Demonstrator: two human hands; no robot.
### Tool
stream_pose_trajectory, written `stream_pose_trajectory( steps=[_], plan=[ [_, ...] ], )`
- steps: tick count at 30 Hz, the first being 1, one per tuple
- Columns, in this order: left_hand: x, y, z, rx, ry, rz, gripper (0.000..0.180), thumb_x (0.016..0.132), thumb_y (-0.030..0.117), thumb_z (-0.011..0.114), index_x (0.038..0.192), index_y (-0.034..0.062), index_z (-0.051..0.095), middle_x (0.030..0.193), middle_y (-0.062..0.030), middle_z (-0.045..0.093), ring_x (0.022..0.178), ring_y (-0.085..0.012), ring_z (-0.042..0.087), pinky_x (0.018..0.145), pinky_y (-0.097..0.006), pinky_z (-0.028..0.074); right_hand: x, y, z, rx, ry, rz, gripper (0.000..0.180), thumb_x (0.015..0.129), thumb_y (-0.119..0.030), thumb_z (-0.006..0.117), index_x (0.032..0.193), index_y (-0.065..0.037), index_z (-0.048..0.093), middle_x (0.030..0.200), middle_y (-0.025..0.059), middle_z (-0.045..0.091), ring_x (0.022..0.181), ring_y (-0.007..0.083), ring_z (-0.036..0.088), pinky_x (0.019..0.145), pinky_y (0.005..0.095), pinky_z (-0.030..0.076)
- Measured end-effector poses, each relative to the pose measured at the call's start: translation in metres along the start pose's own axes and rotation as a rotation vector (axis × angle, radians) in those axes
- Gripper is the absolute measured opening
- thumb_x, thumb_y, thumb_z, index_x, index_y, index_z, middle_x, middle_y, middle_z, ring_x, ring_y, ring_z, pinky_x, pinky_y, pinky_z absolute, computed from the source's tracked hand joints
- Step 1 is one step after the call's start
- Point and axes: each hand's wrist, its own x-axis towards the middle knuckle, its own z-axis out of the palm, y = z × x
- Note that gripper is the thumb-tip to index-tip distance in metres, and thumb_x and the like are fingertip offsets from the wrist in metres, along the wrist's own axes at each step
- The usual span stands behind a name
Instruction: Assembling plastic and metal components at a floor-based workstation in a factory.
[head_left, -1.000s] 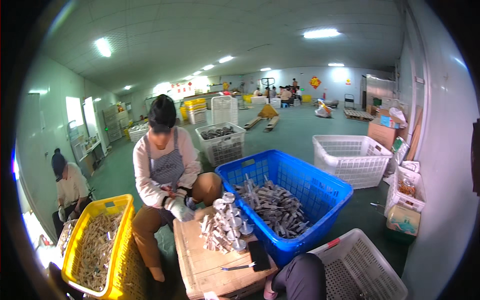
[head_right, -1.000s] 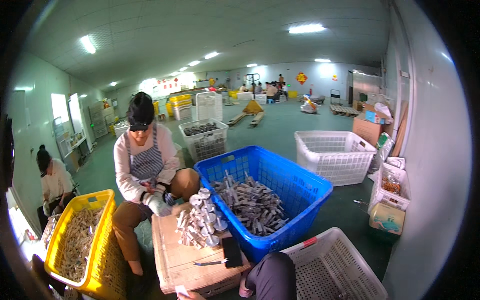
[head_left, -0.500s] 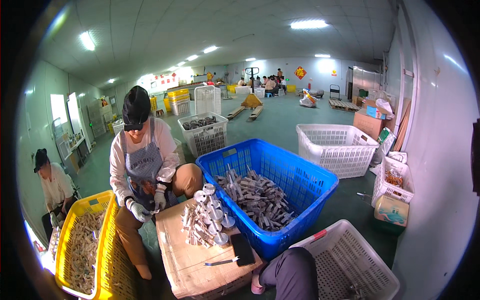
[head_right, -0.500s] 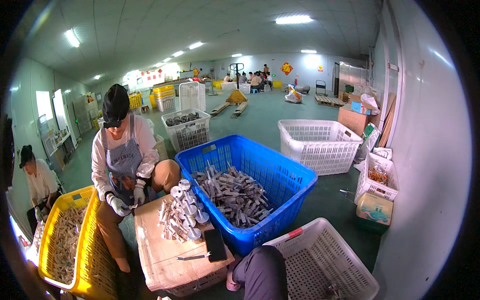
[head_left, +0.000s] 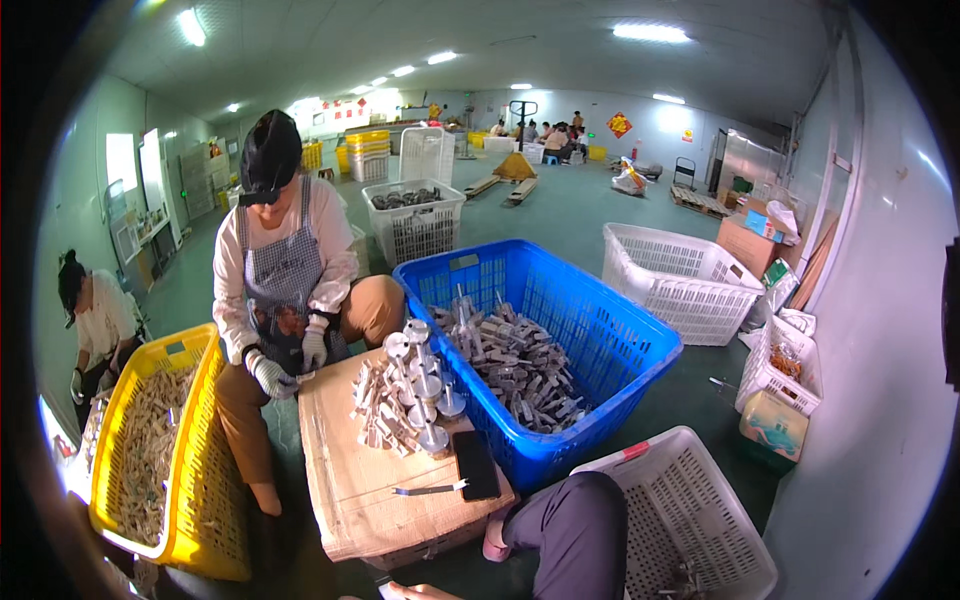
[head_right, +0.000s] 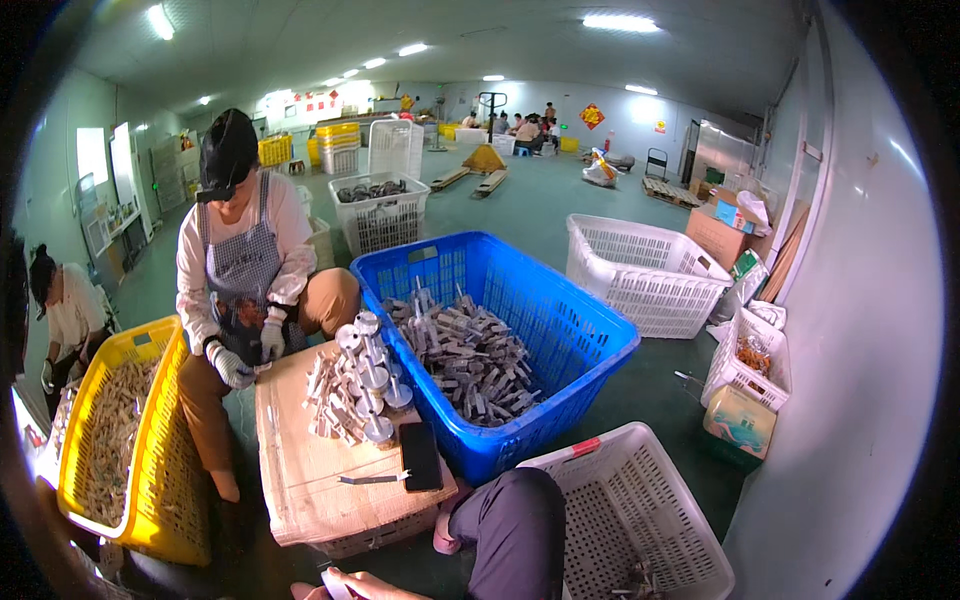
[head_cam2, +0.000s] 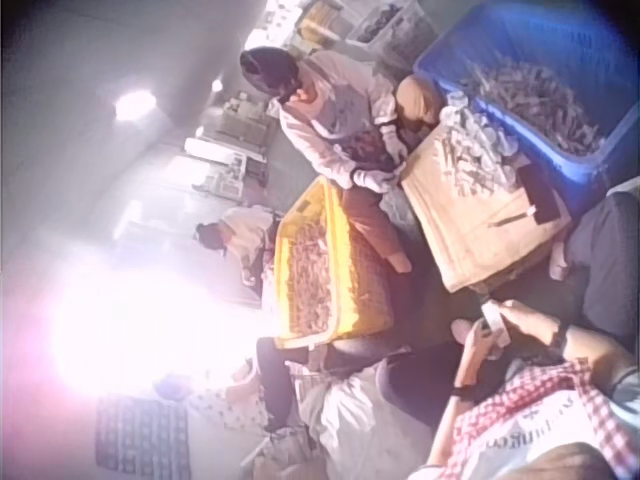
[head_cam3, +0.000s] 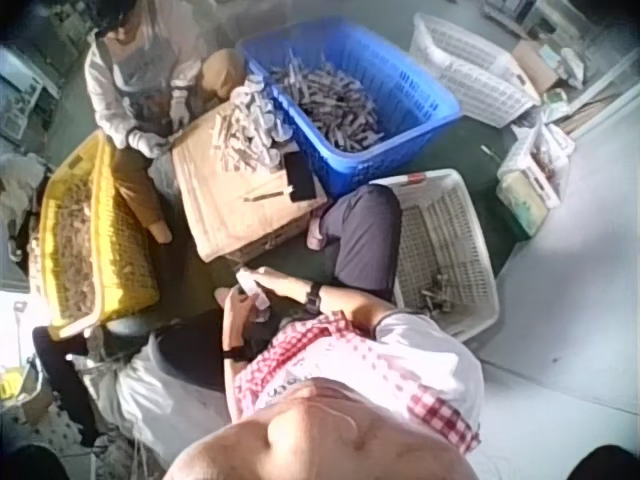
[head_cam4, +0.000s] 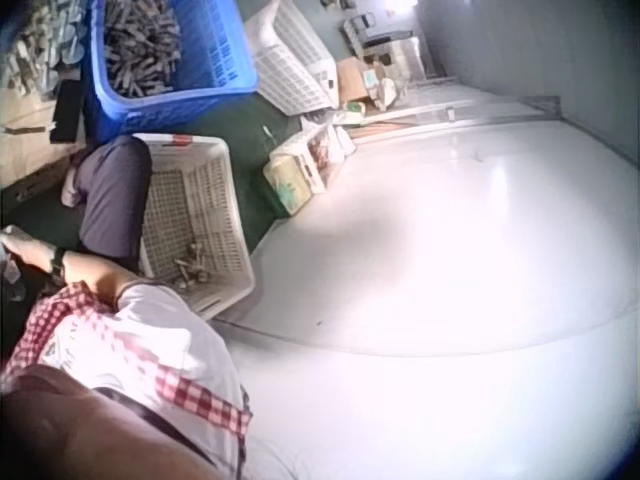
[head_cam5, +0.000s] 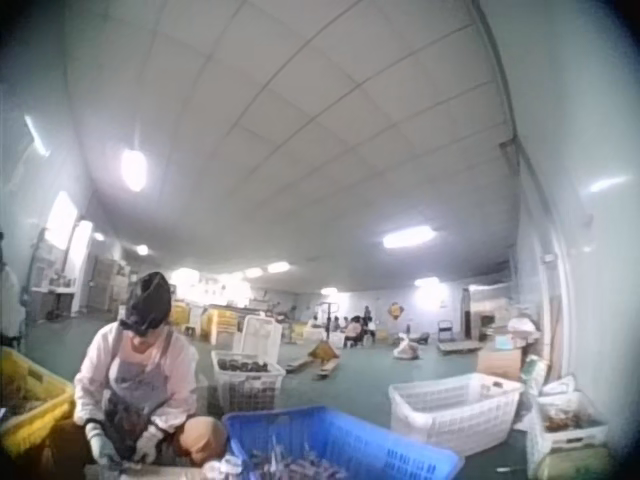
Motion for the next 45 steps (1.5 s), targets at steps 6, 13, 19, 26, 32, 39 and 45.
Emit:
stream_pose_trajectory(
  steps=[6,13,19,26,32,39,45],
  plan=[
    [0.008,-0.039,-0.011,0.246,0.136,0.080,0.046,0.076,0.026,0.067,0.108,-0.0035,0.052,0.094,-0.0177,0.063,0.080,-0.0331,0.061,0.067,-0.038,0.050,0.044,0.050,-0.009,-0.162,-0.180,0.052,0.039,0.079,-0.042,0.062,0.091,-0.005,0.060,0.084,0.0041,0.059,0.079,0.0143,0.052,0.072,0.0274,0.042],
    [0.048,0.008,-0.012,-0.471,0.342,0.050,0.061,0.081,0.023,0.062,0.127,-0.0040,0.030,0.120,-0.0233,0.047,0.111,-0.0290,0.048,0.092,-0.034,0.040,0.044,0.061,-0.015,0.070,-0.121,0.297,0.040,0.081,-0.041,0.060,0.096,-0.004,0.058,0.089,0.0060,0.060,0.078,0.0144,0.058,0.069,0.0287,0.047],
    [0.068,-0.021,0.000,-0.543,0.347,-0.052,0.036,0.085,0.028,0.056,0.102,-0.0041,0.056,0.099,-0.0128,0.060,0.092,-0.0179,0.055,0.082,-0.028,0.042,0.043,0.051,-0.007,-0.245,-0.081,0.142,0.032,0.081,-0.036,0.061,0.084,-0.004,0.060,0.077,0.0015,0.059,0.070,0.0095,0.054,0.064,0.0233,0.044],
    [0.061,0.005,-0.003,-0.604,0.316,0.036,0.026,0.089,0.024,0.051,0.085,0.0001,0.062,0.080,-0.0059,0.063,0.074,-0.0111,0.055,0.069,-0.024,0.043,0.046,0.052,-0.005,-0.138,-0.133,0.109,0.034,0.081,-0.036,0.062,0.084,-0.003,0.060,0.078,0.0015,0.059,0.070,0.0086,0.054,0.063,0.0221,0.044],
    [0.059,-0.004,-0.001,-0.810,0.479,0.043,0.024,0.089,0.024,0.051,0.079,0.0024,0.058,0.072,-0.0045,0.061,0.066,-0.0086,0.054,0.062,-0.022,0.043,0.046,0.041,0.007,-0.228,-0.176,0.165,0.038,0.081,-0.040,0.060,0.088,-0.003,0.060,0.081,0.0023,0.060,0.072,0.0094,0.054,0.063,0.0237,0.045],
    [0.070,-0.027,0.003,-0.642,0.431,-0.005,0.028,0.087,0.025,0.054,0.078,-0.0007,0.058,0.068,-0.0047,0.060,0.063,-0.0093,0.054,0.058,-0.023,0.043,0.058,0.056,0.004,-0.163,-0.203,0.172,0.041,0.082,-0.041,0.059,0.091,-0.001,0.059,0.084,0.0052,0.060,0.077,0.0122,0.057,0.067,0.0256,0.048],
    [0.068,-0.023,0.002,-0.627,0.446,-0.001,0.027,0.087,0.023,0.055,0.076,-0.0009,0.058,0.065,-0.0045,0.059,0.061,-0.0100,0.055,0.057,-0.022,0.042,0.062,0.062,0.002,-0.185,-0.246,0.151,0.046,0.082,-0.043,0.059,0.095,0.000,0.058,0.088,0.0070,0.060,0.081,0.0139,0.058,0.071,0.0280,0.049]
  ],
)
